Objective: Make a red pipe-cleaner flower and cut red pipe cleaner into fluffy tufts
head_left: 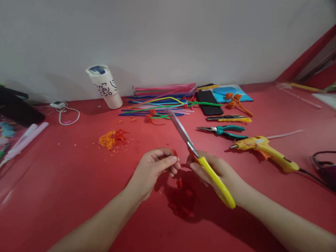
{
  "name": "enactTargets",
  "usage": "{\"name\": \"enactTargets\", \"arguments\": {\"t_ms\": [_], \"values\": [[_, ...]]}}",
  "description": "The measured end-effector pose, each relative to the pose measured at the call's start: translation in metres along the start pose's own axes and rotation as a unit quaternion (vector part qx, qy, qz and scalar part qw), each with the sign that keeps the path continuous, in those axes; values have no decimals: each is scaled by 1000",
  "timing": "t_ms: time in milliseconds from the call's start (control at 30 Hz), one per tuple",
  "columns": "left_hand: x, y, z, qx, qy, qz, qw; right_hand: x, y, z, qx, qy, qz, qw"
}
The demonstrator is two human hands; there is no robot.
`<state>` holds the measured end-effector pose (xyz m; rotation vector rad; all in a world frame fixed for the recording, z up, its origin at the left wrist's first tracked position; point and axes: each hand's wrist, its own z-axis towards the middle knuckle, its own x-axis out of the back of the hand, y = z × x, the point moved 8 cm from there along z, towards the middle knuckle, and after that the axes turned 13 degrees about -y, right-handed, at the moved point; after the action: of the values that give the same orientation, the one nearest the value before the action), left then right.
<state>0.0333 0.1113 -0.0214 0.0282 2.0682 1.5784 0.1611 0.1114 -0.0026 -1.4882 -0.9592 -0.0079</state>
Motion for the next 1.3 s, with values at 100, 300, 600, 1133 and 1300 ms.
{"name": "enactTargets", "arguments": {"t_ms": [100, 300, 600, 1133, 1300], "values": [[-8, -8, 1, 28, -14, 34, 999, -6, 7, 1, -27, 0, 124, 992], [-13, -19, 3, 55, -5, 67, 996, -5, 14, 1, -28, 47, 152, 987], [-10, -25, 2, 69, 21, -2, 997, 3, -4, -1, 3, 88, -99, 991], [32, 18, 6, -21, 124, 371, 920, -2, 15, 3, -39, 48, 188, 980], [19, 30, 4, -84, 98, 441, 888, -8, 16, 5, -38, 8, 296, 954]]}}
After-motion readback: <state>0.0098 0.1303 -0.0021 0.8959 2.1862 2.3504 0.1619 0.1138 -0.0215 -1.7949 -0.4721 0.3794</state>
